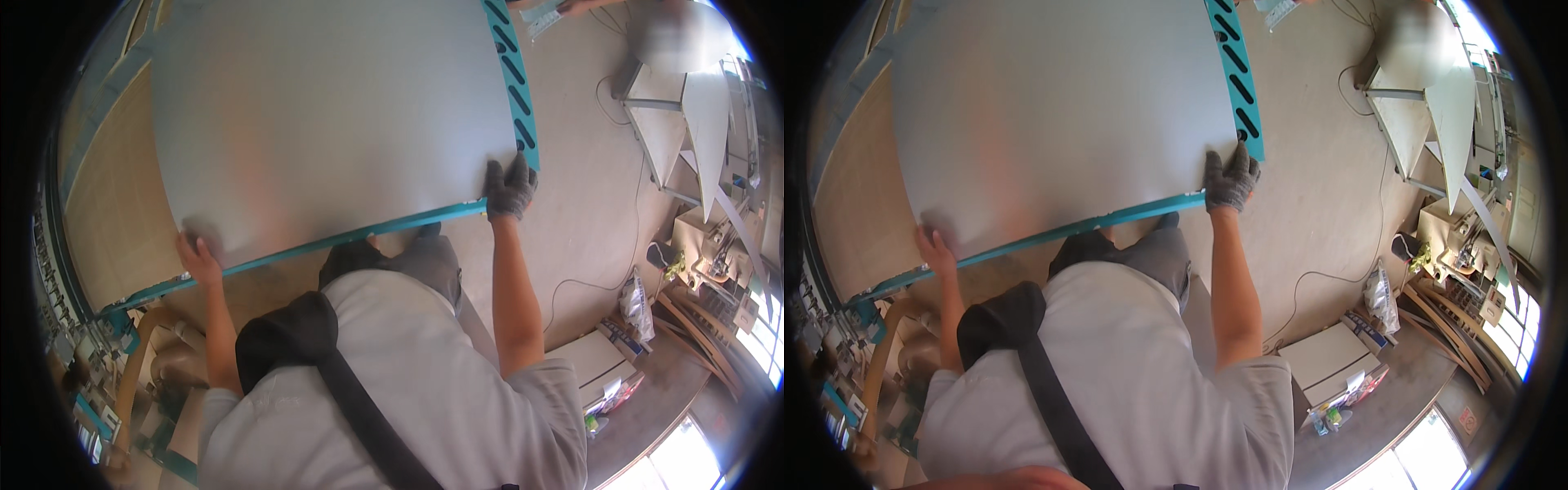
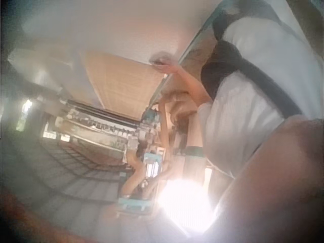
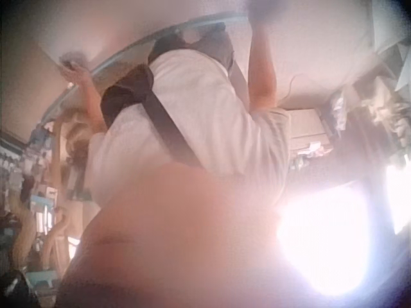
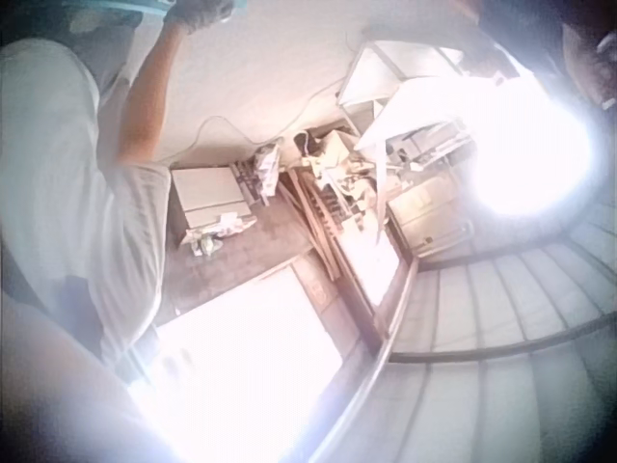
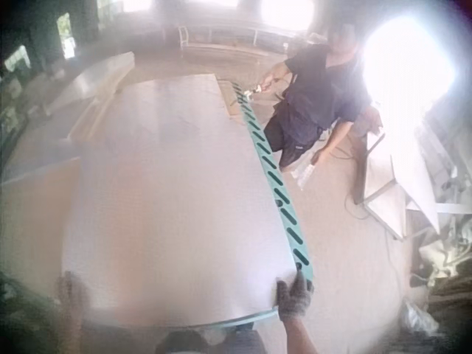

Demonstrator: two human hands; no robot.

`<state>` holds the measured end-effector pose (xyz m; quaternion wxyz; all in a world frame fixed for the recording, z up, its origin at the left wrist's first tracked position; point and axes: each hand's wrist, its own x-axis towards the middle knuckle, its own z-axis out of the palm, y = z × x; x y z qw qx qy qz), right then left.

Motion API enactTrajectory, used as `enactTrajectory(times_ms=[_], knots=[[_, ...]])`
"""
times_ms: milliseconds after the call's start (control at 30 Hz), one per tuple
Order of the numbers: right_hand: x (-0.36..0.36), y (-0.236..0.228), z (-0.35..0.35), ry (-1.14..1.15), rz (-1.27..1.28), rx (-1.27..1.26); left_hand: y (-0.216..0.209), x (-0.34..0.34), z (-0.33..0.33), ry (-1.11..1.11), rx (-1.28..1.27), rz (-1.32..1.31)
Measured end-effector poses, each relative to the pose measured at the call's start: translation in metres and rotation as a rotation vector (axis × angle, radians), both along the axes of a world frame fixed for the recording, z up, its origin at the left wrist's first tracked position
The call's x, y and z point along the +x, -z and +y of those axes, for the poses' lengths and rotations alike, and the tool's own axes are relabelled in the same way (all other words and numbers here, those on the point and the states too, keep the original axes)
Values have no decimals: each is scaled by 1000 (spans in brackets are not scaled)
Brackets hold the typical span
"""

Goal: The person receives white and silver panels from another person, moves them from one stack to another, and arranges them on a large machine table.

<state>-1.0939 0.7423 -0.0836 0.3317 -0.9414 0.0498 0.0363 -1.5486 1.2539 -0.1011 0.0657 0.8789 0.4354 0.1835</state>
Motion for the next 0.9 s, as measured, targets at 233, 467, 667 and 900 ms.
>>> enactTrajectory(times_ms=[233,467,667,900], knots=[[-17,-21,19,123,16,-107,5,2,9,-56,-37,-28],[-79,-28,4,115,50,-175,11,-34,47,-239,-449,-275],[-67,0,-54,52,436,56,10,-47,20,-372,-231,-71],[-93,-21,-77,-123,656,206,-57,-34,-100,99,-89,-48]])
